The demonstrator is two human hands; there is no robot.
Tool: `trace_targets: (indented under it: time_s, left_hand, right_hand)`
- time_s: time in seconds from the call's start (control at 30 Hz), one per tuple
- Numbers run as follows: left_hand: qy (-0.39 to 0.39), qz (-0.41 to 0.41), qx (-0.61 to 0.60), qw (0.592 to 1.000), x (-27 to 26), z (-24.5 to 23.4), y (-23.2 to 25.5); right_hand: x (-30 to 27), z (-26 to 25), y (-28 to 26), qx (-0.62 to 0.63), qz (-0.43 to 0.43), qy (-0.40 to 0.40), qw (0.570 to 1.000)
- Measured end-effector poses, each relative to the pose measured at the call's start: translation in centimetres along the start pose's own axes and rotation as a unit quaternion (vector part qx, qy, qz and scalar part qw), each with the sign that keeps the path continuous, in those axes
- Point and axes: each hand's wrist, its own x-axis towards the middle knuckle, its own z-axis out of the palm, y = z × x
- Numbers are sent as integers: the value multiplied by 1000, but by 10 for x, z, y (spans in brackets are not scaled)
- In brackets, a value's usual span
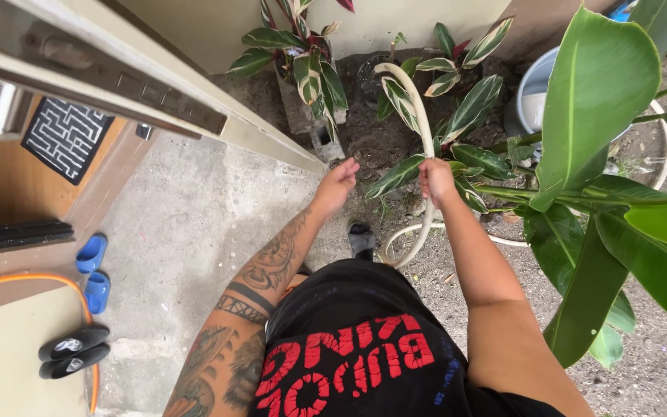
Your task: Water several small potted plants using a hose near an outdoor faucet.
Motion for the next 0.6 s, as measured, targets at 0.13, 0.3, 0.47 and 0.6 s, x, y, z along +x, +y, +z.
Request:
trace_targets:
  time_s: [0.13,0.3,0.47,0.6]
  left_hand:
    - [0,-12,26,1000,1,1,-12]
    - [6,-20,-5,1000,15,0,-39]
    - [2,-38,-51,998,26,0,-31]
    - [7,-36,-79,996,35,5,-26]
  right_hand:
    - [33,-1,18,-10,-5,7,1000]
    - [65,10,27,12,27,34,999]
    - [87,16,35,11,28,32,999]
    - [88,18,36,15,30,33,999]
